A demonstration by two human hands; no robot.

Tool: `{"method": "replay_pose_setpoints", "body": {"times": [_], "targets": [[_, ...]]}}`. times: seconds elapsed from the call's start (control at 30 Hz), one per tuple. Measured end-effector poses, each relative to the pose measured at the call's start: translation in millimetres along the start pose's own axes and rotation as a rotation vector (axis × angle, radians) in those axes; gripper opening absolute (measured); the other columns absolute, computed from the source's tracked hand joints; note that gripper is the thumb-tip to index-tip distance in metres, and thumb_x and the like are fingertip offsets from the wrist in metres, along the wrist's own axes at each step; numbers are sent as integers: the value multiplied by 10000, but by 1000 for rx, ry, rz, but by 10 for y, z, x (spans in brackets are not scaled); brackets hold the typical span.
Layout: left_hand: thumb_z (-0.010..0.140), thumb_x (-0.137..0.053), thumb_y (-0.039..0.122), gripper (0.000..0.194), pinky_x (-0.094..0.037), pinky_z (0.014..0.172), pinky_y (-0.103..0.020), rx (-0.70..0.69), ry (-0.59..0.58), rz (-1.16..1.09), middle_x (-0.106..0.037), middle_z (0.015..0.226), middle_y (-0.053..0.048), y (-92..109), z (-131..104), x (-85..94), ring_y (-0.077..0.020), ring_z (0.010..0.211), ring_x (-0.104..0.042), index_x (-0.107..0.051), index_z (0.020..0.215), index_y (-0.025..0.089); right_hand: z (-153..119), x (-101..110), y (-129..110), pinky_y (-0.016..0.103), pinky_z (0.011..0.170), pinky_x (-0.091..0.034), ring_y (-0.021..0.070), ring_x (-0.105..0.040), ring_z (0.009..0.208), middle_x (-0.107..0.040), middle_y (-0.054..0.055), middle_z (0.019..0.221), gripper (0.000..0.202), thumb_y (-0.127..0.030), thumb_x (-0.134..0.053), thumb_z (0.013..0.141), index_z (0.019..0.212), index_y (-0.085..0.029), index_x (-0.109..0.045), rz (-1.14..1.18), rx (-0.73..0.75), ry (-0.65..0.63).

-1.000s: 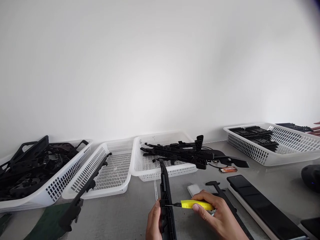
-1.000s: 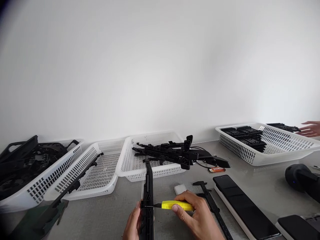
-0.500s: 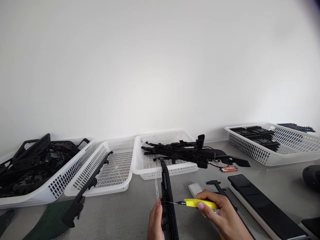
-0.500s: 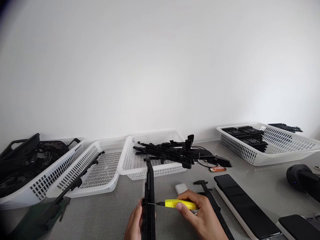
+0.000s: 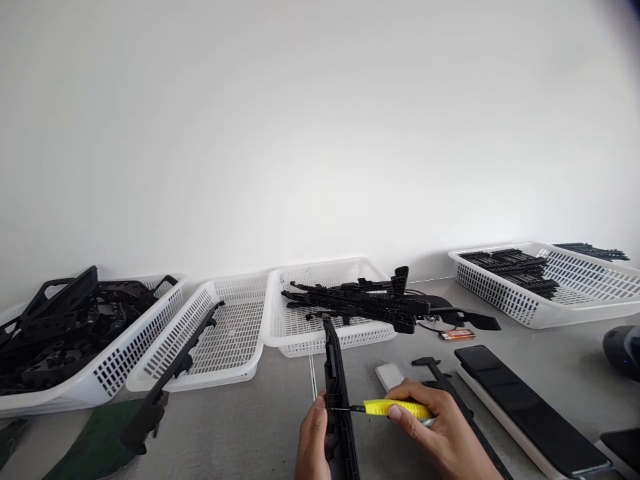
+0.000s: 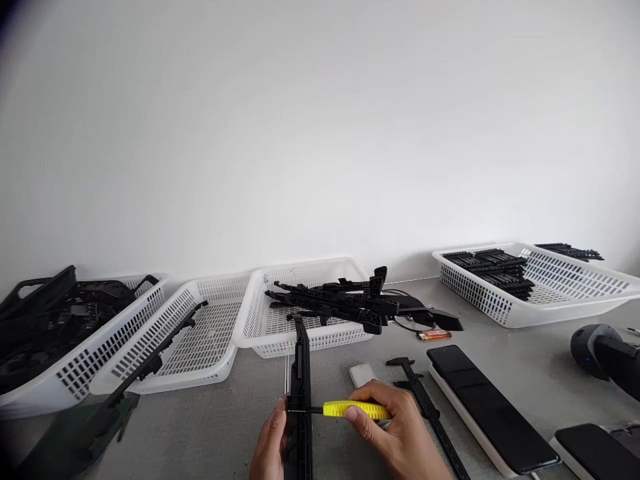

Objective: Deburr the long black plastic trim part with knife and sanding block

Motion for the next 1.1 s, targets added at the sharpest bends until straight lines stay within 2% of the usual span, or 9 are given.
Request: {"method": "replay_pose_setpoints", "body": {"times": [0.13, 0.23, 0.37, 0.47, 0.7, 0.83, 0.97, 1.1], "targets": [[1019, -574, 421, 328, -285, 1323, -438, 17, 18, 3, -754, 1358, -107, 52, -53, -55, -305, 1509, -504, -757, 1158, 186, -6, -2, -26, 303, 706, -411, 232, -625, 815, -732, 55, 882, 552, -720, -580, 944, 944, -204, -776, 22, -26, 17], [1025, -565, 409, 322, -266, 1330, -434, 18, 19, 1, -774, 1318, -104, 69, -78, -70, -300, 1501, -514, -756, 1151, 182, -12, -13, -43, 308, 699, -408, 233, -617, 789, -720, 56, 839, 576, -741, -572, 931, 891, -204, -777, 10, -12, 11], [1020, -566, 397, 325, -280, 1324, -400, 27, 13, -3, -770, 1329, -99, 67, -87, -69, -285, 1500, -516, -746, 1183, 181, -7, -9, 19, 298, 693, -409, 219, -603, 775, -717, 49, 833, 571, -735, -576, 933, 893, -202, -779, 4, -29, 19], [1016, -562, 397, 351, -268, 1326, -419, 19, 0, 7, -750, 1366, -119, 66, -83, -64, -299, 1505, -509, -740, 1210, 164, 3, 29, 70, 287, 669, -401, 204, -579, 756, -709, 42, 826, 566, -724, -580, 939, 921, -192, -773, 0, -36, 63], [966, -637, 482, 410, -300, 1312, -483, -14, -38, -1, -757, 1345, -143, 69, -81, -64, -355, 1491, -520, -764, 1184, 158, -4, 24, -10, 285, 666, -427, 216, -612, 771, -723, 49, 827, 563, -705, -589, 947, 902, -181, -792, -2, 7, 37], [941, -678, 533, 431, -332, 1302, -432, -5, -31, -2, -749, 1373, -105, 73, -96, -54, -326, 1495, -519, -757, 1207, 203, -14, 19, -31, 289, 651, -424, 226, -622, 776, -740, 61, 846, 584, -714, -584, 946, 938, -175, -811, -9, 10, 70], [918, -678, 639, 583, -382, 1271, -417, -25, -14, -2, -707, 1437, -112, 95, -98, -15, -333, 1484, -530, -714, 1309, 207, -16, -4, -45, 284, 641, -400, 208, -591, 740, -704, 41, 786, 581, -726, -601, 930, 846, -186, -795, -23, -1, 20], [884, -632, 767, 788, -474, 1180, -431, -15, -34, -3, -714, 1397, -147, 89, -89, 2, -364, 1349, -641, -651, 1415, 184, -9, -16, -25, 284, 672, -391, 201, -598, 749, -723, 26, 818, 542, -709, -630, 925, 923, -196, -806, -23, -30, 2]]}}
Point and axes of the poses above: each hand's wrist, its own z-axis towards the middle knuckle, its own x-axis out of the back of the hand, y = z × x, the point moved 5 cm from there along z, towards the middle knuckle
